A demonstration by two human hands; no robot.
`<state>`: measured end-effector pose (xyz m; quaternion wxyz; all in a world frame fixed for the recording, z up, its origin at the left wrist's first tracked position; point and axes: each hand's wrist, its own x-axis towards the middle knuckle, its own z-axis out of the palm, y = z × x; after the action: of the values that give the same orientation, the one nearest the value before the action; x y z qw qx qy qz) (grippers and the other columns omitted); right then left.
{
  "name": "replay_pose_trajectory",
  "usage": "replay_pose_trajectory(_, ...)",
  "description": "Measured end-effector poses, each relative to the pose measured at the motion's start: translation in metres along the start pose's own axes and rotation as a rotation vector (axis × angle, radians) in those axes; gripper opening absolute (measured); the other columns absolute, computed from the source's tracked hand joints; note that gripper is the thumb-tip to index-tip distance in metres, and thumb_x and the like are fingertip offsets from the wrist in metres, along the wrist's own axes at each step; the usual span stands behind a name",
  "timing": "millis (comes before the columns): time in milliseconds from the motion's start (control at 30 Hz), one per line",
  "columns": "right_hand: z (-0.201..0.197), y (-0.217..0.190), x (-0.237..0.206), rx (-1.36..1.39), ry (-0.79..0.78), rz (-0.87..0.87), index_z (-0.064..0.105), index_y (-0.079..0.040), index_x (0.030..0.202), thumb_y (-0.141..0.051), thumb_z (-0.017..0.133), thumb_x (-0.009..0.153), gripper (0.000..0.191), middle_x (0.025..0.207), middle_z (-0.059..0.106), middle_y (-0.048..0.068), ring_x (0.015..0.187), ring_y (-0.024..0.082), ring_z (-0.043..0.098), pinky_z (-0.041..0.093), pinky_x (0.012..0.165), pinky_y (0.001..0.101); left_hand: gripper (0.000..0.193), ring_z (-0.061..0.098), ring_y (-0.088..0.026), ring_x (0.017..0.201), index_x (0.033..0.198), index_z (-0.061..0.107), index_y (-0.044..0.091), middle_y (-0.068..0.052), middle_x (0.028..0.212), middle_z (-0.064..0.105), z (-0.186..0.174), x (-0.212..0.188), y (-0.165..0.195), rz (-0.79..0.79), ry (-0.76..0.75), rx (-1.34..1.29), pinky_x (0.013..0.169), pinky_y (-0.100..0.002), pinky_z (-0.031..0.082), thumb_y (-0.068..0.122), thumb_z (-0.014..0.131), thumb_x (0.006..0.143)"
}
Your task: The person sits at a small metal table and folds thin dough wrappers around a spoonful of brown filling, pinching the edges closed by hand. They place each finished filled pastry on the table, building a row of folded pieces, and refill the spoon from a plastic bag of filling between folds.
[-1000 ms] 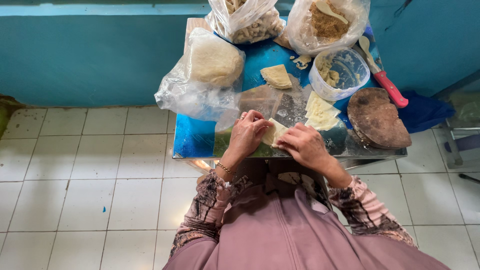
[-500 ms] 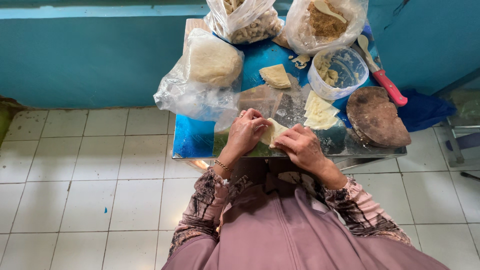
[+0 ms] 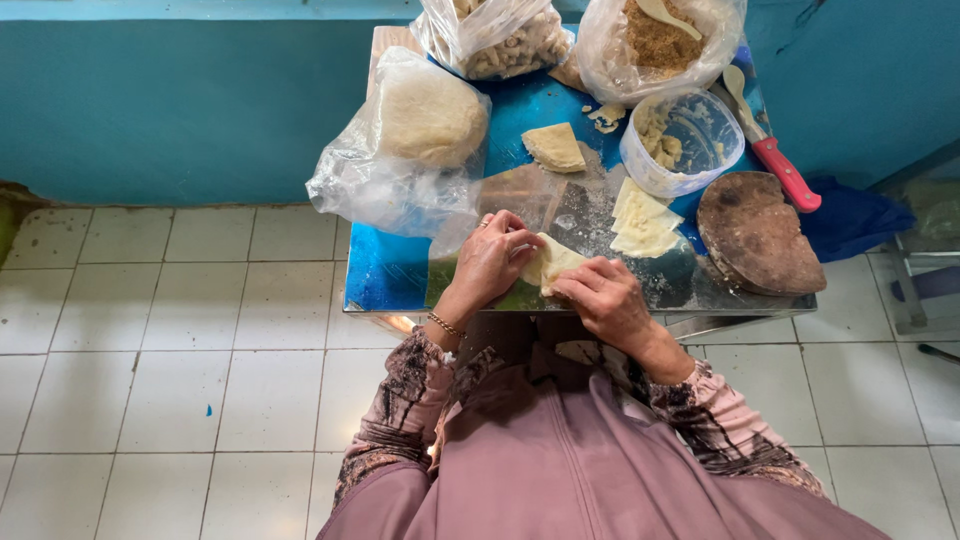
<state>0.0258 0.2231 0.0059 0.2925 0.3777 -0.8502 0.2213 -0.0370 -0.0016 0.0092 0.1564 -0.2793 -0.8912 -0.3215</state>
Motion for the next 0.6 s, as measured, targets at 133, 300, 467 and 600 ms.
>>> replay_pose_trajectory(133,0.001,0.002,-0.005,0.018,0.014,-0.040,0.072,-0.011,0.106,-0.004,0.070,0.081,0.026,0.104,0.071,0.001,0.096,0.024,0.064,0.052,0.086,0.0387,0.015,0.063,-0.027,0.098,0.095,0.081,0.020,-0.004,0.101,0.065,-0.001,0.001,-0.001,-0.007,0.003,-0.007,0.084,-0.040,0.054,0.016,0.078,0.081)
replay_pose_trajectory(300,-0.005,0.000,-0.015,-0.008,0.007,-0.098,0.072,-0.007,0.107,-0.004,0.069,0.078,0.029,0.104,0.069,0.005,0.098,0.027,0.065,0.054,0.088,0.0402,0.014,0.062,-0.027,0.097,0.095,0.081,0.020,-0.004,0.100,0.065,0.000,0.001,-0.001,-0.013,-0.014,0.004,0.083,-0.039,0.054,0.017,0.078,0.081)
replay_pose_trajectory(467,-0.012,-0.002,-0.019,-0.051,-0.017,-0.103,0.072,-0.005,0.107,-0.001,0.068,0.077,0.030,0.104,0.069,0.006,0.098,0.026,0.065,0.054,0.089,0.0401,0.010,0.063,-0.026,0.098,0.095,0.082,0.021,-0.002,0.100,0.067,-0.001,0.000,0.000,-0.020,0.027,-0.031,0.084,-0.038,0.055,0.019,0.078,0.086)
replay_pose_trajectory(600,-0.021,-0.004,-0.022,0.023,-0.021,-0.004,0.072,-0.007,0.103,-0.003,0.072,0.080,0.023,0.102,0.069,0.005,0.097,0.026,0.065,0.053,0.087,0.0398,0.015,0.065,-0.026,0.097,0.101,0.080,0.020,-0.005,0.104,0.066,-0.005,0.003,-0.001,-0.056,0.024,-0.132,0.082,-0.039,0.055,0.018,0.077,0.087)
